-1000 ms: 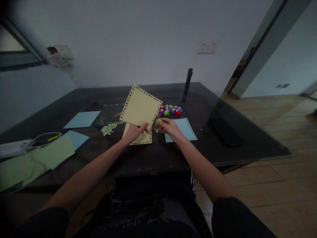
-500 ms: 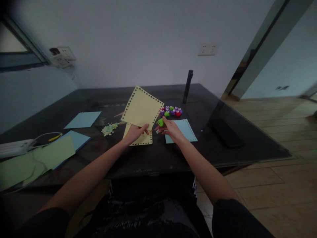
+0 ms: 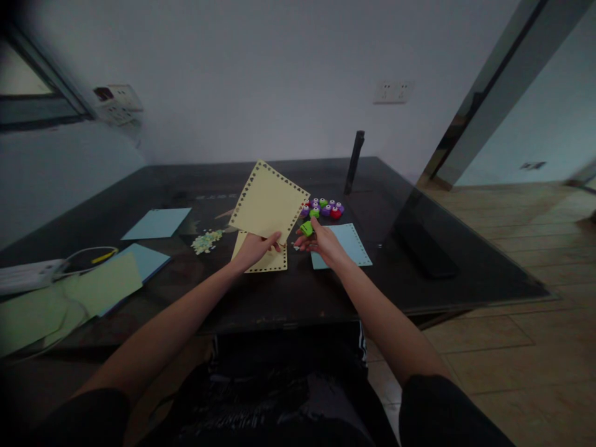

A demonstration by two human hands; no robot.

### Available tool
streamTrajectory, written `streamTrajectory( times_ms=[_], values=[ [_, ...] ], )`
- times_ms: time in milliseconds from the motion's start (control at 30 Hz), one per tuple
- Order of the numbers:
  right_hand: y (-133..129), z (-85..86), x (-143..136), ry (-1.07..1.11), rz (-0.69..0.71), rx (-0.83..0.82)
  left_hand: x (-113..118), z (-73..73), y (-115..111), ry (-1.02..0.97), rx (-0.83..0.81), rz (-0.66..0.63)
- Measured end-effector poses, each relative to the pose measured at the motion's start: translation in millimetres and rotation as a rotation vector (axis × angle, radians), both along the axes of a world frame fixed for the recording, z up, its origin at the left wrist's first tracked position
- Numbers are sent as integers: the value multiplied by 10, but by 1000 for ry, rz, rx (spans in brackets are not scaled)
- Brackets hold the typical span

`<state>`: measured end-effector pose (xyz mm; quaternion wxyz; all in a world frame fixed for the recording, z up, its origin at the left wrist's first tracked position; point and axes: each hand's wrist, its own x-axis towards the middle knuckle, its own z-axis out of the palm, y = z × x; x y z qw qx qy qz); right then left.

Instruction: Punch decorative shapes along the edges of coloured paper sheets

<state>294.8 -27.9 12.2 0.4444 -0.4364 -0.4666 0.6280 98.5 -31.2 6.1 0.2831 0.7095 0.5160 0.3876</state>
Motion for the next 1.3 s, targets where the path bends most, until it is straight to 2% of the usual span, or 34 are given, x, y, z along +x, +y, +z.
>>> streamTrajectory(
  times_ms=[233,533,833,967,1067,1133,1200,1300],
  values=[
    [-25,26,-20,24,-1,38,-45,-32,90,30,19,49],
    [-30,-18,-49,136,-34,133,-131,35,144,44,-18,95],
    [12,180,65,183,-103,221,-151,-60,204,56,-4,104],
    [167,319,250,178,-166,274,-149,-102,218,53,-16,89],
    [385,417,457,94,-248,319,-143,-123,222,41,-21,77],
    [569,455,608,-31,-326,360,-140,-136,227,33,-28,72],
    [760,457,749,-295,-458,375,-140,-151,235,27,-36,73],
    [1005,389,915,-451,-550,336,-140,-177,251,15,-49,75]
  ],
)
